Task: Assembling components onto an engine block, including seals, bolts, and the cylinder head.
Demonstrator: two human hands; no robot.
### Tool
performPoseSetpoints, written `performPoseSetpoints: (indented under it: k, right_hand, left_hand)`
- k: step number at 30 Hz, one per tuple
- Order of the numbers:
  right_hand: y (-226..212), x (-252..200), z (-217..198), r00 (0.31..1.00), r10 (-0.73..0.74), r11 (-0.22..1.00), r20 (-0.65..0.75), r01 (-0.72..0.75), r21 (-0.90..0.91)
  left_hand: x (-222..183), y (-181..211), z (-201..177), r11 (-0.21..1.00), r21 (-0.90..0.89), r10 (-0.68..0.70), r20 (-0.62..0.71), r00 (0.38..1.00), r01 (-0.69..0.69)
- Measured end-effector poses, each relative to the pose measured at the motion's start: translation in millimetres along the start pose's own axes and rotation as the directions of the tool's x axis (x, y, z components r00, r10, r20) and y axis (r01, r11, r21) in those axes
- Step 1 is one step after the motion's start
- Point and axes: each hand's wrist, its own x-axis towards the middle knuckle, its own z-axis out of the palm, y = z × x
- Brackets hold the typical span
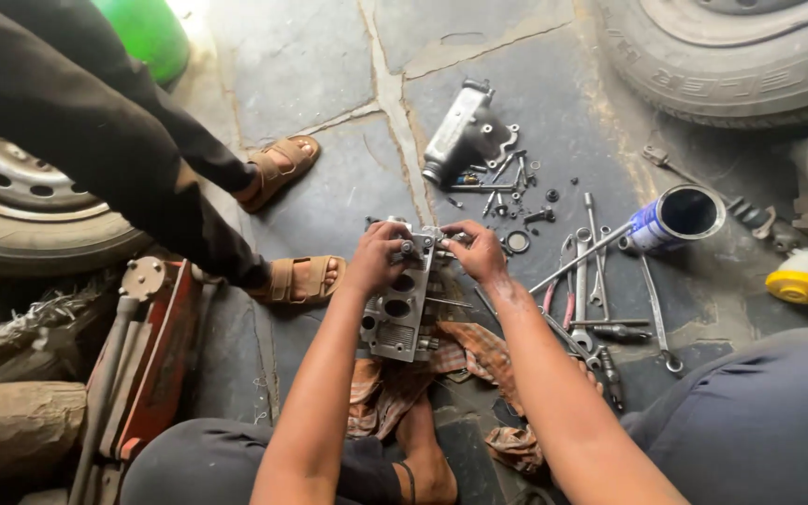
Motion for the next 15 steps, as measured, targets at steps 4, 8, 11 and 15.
performPoseSetpoints:
  k: [4,8,11,15]
  right_hand:
    - [10.4,-4.7,-1.8,1.0,0.004,0.996,0.025,-0.006,0.085]
    - [7.6,-5.4,-2.3,0.999,0.02,0.997,0.036,-0.022,0.073]
    - [1.6,-7.0,-2.0,0.998,0.031,0.998,0.057,-0.034,0.055]
    - [3.0,-6.7,-1.1,0.997,0.035,0.993,0.063,-0.042,0.111]
  left_hand:
    - [2.5,0.8,-4.0,1.0,0.017,-0.013,0.007,1.0,0.013]
    - [3.5,0.3,-3.6,0.999,0.004,-0.045,0.045,0.998,0.045]
    - [2.0,2.6,-5.2,0.999,0.018,-0.038,0.047,0.998,0.037]
    - [2.0,1.8,-5.9,0.995,-0.067,-0.079,-0.006,0.997,0.078]
